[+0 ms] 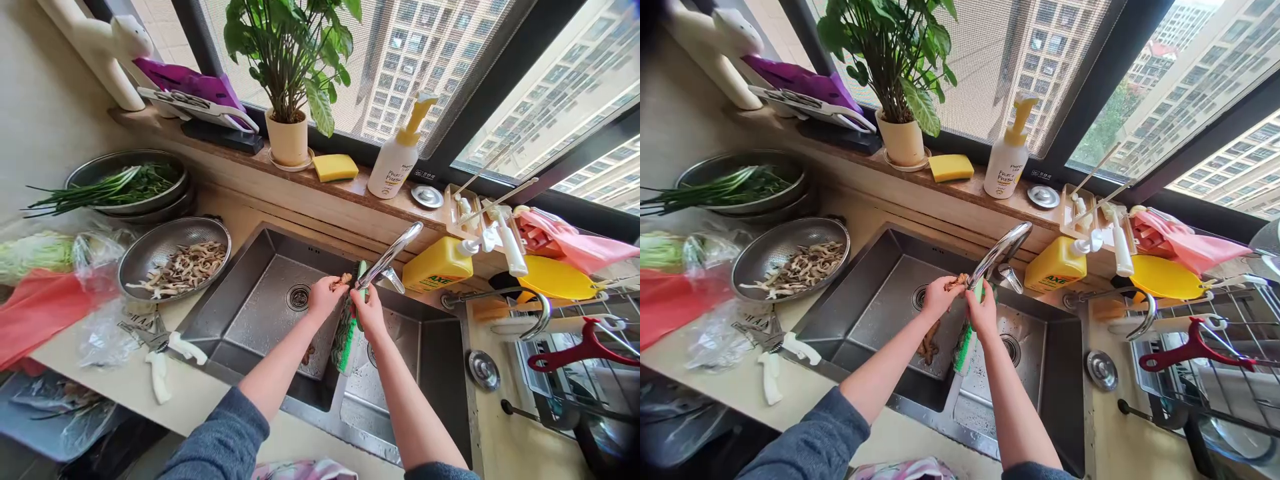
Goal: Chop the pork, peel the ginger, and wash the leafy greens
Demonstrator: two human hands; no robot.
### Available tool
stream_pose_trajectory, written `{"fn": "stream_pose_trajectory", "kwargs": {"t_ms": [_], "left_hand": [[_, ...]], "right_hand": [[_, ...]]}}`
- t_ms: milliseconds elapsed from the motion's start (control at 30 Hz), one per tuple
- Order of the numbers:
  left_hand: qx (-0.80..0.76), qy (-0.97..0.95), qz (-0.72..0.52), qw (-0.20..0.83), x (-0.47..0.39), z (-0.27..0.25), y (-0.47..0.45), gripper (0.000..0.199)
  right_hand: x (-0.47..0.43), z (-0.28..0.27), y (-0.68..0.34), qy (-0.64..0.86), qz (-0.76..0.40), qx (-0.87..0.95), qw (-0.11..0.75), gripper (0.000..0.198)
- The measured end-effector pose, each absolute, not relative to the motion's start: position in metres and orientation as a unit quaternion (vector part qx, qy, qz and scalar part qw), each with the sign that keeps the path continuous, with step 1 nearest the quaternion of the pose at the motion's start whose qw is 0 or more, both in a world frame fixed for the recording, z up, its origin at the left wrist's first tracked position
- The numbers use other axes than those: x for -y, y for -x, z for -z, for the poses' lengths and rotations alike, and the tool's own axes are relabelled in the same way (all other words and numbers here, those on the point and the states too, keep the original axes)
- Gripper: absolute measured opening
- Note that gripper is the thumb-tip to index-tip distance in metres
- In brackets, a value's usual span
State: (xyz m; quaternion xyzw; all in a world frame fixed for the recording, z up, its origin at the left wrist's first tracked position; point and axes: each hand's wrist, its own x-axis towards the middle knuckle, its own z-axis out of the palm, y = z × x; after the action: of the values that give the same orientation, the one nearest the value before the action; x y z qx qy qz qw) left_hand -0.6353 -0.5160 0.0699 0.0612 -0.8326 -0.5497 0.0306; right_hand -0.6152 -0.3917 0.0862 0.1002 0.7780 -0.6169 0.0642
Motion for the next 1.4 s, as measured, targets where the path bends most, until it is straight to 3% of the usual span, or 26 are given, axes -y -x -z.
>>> {"fn": "stream_pose_trajectory", "kwargs": {"t_ms": [133, 233, 367, 533, 700, 933, 1167, 1400], "left_hand": [[0.642, -0.076, 0.754, -0.12, 0.514, -0.065, 0.635, 0.043], [0.566, -0.122, 0.806, -0.123, 0.516, -0.062, 0.637, 0.048], [0.504, -0.179, 0.836, -0.126, 0.52, -0.058, 0.638, 0.047], [0.412, -0.164, 0.874, -0.197, 0.519, -0.059, 0.632, 0.045], [0.36, -0.162, 0.91, -0.127, 0.518, -0.057, 0.634, 0.041], [0.374, -0.195, 0.904, -0.071, 0.493, -0.044, 0.633, 0.037], [0.476, -0.223, 0.85, 0.043, 0.491, -0.047, 0.643, 0.03], [0.556, -0.202, 0.803, 0.078, 0.492, -0.052, 0.643, 0.026]], "right_hand": [[0.387, -0.092, 0.621, -0.129, 0.701, -0.694, 0.103, 0.062], [0.38, -0.097, 0.617, -0.094, 0.698, -0.696, 0.14, 0.06], [0.37, -0.101, 0.607, -0.021, 0.581, -0.805, 0.12, 0.054], [0.363, -0.106, 0.614, 0.009, 0.443, -0.896, 0.024, 0.049], [0.377, -0.111, 0.595, -0.04, 0.431, -0.901, 0.027, 0.061], [0.409, -0.102, 0.59, -0.014, 0.395, -0.918, 0.001, 0.053], [0.411, -0.104, 0.585, -0.005, 0.289, -0.956, 0.05, 0.056], [0.418, -0.101, 0.589, -0.031, 0.32, -0.947, 0.028, 0.051]]}}
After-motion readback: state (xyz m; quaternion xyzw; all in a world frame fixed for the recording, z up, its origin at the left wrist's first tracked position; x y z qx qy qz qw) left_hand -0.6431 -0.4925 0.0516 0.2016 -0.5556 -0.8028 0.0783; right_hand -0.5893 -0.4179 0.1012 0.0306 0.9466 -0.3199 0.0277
